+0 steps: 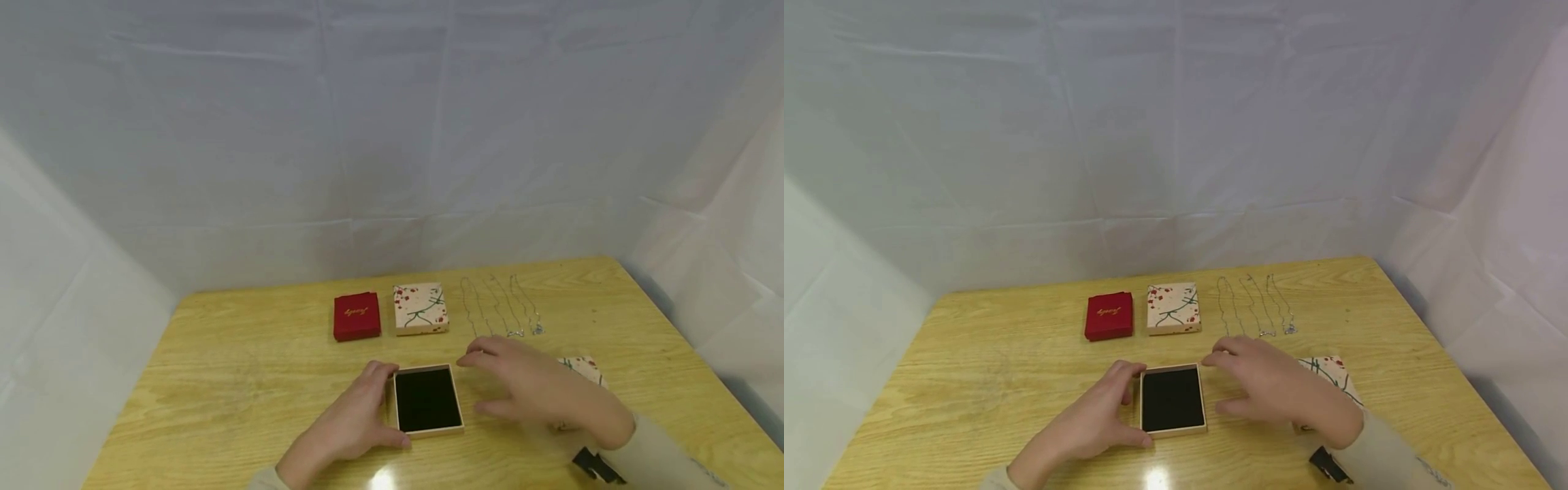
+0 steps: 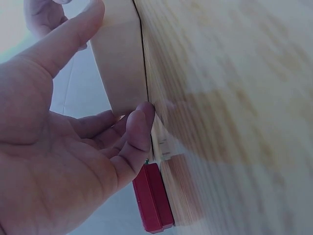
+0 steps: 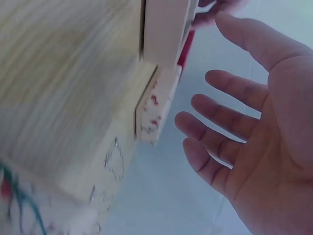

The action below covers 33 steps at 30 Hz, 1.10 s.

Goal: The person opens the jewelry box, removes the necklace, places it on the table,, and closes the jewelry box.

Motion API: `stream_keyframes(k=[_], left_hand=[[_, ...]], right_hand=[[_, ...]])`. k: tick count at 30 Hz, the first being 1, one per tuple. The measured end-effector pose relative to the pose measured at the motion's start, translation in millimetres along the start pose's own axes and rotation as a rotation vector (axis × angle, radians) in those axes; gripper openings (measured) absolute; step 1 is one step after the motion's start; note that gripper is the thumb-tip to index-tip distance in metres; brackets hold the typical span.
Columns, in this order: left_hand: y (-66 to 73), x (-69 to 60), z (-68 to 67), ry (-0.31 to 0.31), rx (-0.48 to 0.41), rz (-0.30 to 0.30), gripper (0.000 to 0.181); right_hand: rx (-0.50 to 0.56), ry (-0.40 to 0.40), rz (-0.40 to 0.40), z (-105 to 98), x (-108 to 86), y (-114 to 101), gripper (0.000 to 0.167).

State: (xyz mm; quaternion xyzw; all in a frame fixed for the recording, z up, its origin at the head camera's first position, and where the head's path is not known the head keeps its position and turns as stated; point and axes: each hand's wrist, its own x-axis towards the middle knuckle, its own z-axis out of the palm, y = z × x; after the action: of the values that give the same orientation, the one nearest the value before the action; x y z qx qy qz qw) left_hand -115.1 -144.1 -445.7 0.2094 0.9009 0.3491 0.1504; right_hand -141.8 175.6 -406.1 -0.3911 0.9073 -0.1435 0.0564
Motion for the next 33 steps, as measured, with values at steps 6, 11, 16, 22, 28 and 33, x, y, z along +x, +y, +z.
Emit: stream_keyframes(k=[6, 11, 16, 22, 28, 33], left_hand=[[-1.1, 0.1, 0.6, 0.002, -0.002, 0.002, 0.11], [-1.5, 0.4, 0.6, 0.002, -0.002, 0.001, 0.11], [-1.7, 0.4, 0.9, 0.0, -0.004, 0.0, 0.11], [-1.3, 0.1, 0.9, 0.002, 0.003, 0.007, 0.109], [-0.7, -0.2, 0.9, 0.003, 0.007, 0.008, 0.109], [-0.6, -0.5, 0.4, 0.002, 0.006, 0.001, 0.109]], right_hand=[[0.026, -0.029, 0.053, -12.6, -18.7, 12.7, 0.066], [0.026, -0.041, 0.081, -22.2, -35.1, 24.7, 0.077], [0.033, -0.082, 0.14, -28.9, -51.4, 37.5, 0.094], [-0.004, -0.123, 0.165, -29.7, -69.4, 49.6, 0.108], [-0.019, -0.185, 0.228, -27.2, -83.2, 59.4, 0.124], [0.02, -0.217, 0.258, -25.3, -88.6, 67.4, 0.128]])
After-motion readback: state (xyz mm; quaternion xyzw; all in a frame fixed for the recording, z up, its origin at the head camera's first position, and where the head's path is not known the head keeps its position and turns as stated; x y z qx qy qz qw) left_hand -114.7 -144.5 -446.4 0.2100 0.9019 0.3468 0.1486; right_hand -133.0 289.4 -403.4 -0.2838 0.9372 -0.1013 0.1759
